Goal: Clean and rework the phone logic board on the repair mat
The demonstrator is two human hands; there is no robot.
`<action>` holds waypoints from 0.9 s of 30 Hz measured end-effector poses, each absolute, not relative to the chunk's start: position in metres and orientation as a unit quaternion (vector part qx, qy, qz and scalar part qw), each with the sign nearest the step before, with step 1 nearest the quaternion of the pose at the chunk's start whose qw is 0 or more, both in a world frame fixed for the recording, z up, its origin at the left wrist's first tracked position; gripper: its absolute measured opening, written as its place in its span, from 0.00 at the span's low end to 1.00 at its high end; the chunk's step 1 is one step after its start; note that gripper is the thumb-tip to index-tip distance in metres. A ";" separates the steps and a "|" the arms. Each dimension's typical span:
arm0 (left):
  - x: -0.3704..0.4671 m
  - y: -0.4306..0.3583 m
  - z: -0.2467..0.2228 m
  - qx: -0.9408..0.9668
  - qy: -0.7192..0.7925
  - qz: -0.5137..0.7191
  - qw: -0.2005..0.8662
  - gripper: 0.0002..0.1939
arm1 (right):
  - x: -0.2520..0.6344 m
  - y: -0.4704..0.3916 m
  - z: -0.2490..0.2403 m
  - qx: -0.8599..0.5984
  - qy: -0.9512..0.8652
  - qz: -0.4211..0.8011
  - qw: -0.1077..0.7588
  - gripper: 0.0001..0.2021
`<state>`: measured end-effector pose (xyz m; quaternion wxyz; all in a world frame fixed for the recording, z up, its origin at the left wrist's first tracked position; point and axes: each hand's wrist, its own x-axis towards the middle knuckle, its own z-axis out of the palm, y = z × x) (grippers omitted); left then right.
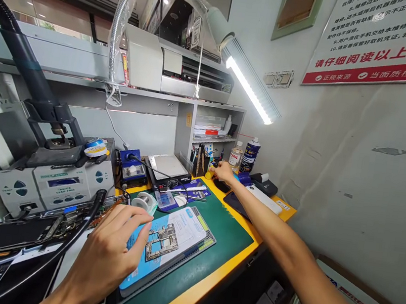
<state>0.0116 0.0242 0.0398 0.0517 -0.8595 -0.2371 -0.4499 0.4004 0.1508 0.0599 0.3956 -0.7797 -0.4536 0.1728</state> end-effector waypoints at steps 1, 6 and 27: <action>0.012 0.024 0.040 -0.860 -0.236 -0.449 0.053 0.05 | 0.402 0.150 0.063 -0.782 -0.459 0.163 0.389 0.17; 0.012 0.024 0.041 -0.865 -0.235 -0.440 0.051 0.05 | 0.409 0.149 0.079 -0.786 -0.483 0.140 0.360 0.16; 0.004 0.035 0.048 -0.795 -0.353 -0.493 -0.018 0.17 | 0.389 0.139 0.079 -0.777 -0.496 0.184 0.341 0.16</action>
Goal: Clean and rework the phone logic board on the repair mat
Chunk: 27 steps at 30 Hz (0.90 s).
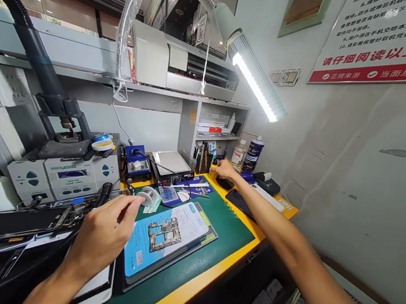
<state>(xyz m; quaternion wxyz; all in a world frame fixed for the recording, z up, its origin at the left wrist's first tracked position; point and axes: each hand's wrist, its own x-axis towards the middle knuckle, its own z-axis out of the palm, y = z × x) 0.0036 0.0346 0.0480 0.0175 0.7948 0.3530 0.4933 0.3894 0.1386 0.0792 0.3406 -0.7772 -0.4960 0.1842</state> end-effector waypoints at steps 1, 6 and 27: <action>0.002 0.036 0.049 0.790 0.368 0.490 0.024 0.18 | 0.388 0.135 0.082 -0.772 -0.498 0.178 0.352 0.16; -0.003 0.038 0.056 0.783 0.420 0.454 0.063 0.22 | 0.367 0.110 0.092 -0.709 -0.529 0.154 0.440 0.16; -0.005 0.016 0.041 0.898 0.378 0.218 0.059 0.30 | 0.272 0.078 0.033 -0.427 -0.623 0.469 0.458 0.10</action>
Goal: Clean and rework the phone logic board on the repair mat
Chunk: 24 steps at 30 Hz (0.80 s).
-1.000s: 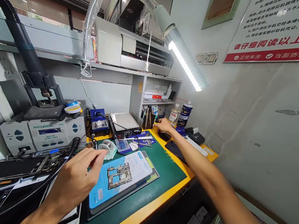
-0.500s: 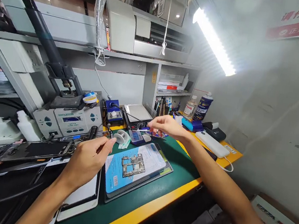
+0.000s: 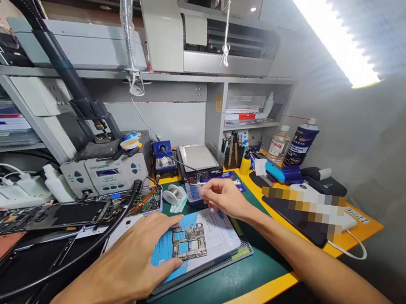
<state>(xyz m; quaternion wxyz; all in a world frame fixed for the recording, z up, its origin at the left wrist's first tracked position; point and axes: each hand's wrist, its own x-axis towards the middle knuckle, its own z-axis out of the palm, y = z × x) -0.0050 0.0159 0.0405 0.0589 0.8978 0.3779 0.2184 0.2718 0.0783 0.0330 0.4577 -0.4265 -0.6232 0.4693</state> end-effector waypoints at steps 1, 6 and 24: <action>-0.005 0.016 0.040 0.900 0.373 0.219 0.053 0.29 | 0.272 0.077 0.033 -0.424 -0.621 0.474 0.459 0.10; -0.001 0.015 0.043 0.910 0.323 0.260 -0.002 0.33 | 0.271 0.074 0.035 -0.415 -0.604 0.490 0.472 0.11; 0.002 0.028 0.072 0.898 0.234 0.328 -0.178 0.31 | 0.268 0.052 0.049 -0.293 -0.508 0.712 0.386 0.23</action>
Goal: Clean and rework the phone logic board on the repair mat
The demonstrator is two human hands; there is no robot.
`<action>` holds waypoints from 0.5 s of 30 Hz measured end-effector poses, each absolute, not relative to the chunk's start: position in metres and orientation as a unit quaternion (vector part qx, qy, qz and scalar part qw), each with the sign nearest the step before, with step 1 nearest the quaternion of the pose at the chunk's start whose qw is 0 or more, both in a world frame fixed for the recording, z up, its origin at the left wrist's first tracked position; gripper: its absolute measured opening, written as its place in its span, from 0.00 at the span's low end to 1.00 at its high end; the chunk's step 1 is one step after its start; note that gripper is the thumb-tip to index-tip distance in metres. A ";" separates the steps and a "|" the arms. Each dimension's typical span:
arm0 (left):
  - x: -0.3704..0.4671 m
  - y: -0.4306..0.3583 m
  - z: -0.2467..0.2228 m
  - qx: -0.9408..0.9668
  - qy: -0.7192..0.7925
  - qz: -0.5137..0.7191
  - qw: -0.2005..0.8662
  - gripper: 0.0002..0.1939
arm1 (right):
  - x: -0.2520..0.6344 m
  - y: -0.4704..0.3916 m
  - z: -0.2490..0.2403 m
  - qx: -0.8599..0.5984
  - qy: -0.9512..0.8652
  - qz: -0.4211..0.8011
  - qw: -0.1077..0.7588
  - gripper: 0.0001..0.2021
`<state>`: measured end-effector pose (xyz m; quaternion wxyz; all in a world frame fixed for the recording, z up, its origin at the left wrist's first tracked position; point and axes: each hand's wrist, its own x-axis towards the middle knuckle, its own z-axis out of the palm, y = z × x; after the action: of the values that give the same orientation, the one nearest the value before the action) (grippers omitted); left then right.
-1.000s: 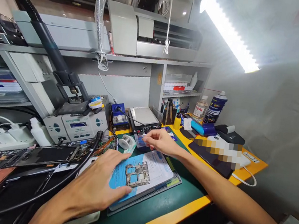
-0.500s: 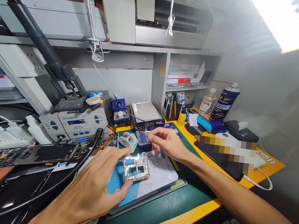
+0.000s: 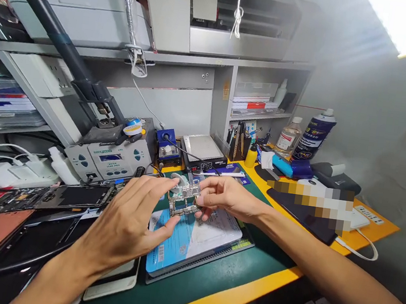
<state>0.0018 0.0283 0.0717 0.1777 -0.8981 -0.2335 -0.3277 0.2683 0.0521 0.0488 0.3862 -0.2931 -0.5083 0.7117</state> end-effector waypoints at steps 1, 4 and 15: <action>0.002 0.029 0.072 -0.898 -0.233 -0.329 0.174 0.31 | 0.268 0.052 0.049 -0.290 -0.503 0.714 0.392 0.23; 0.001 0.031 0.066 -0.888 -0.270 -0.348 0.130 0.36 | 0.268 0.051 0.050 -0.286 -0.484 0.720 0.407 0.23; -0.006 0.014 0.045 -0.866 -0.306 -0.395 0.030 0.34 | 0.266 0.044 0.048 -0.282 -0.451 0.767 0.358 0.22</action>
<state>-0.0064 0.0141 0.0446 0.0298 -0.8655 -0.3059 -0.3955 0.2662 0.0444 0.0479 0.3585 -0.2821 -0.4508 0.7673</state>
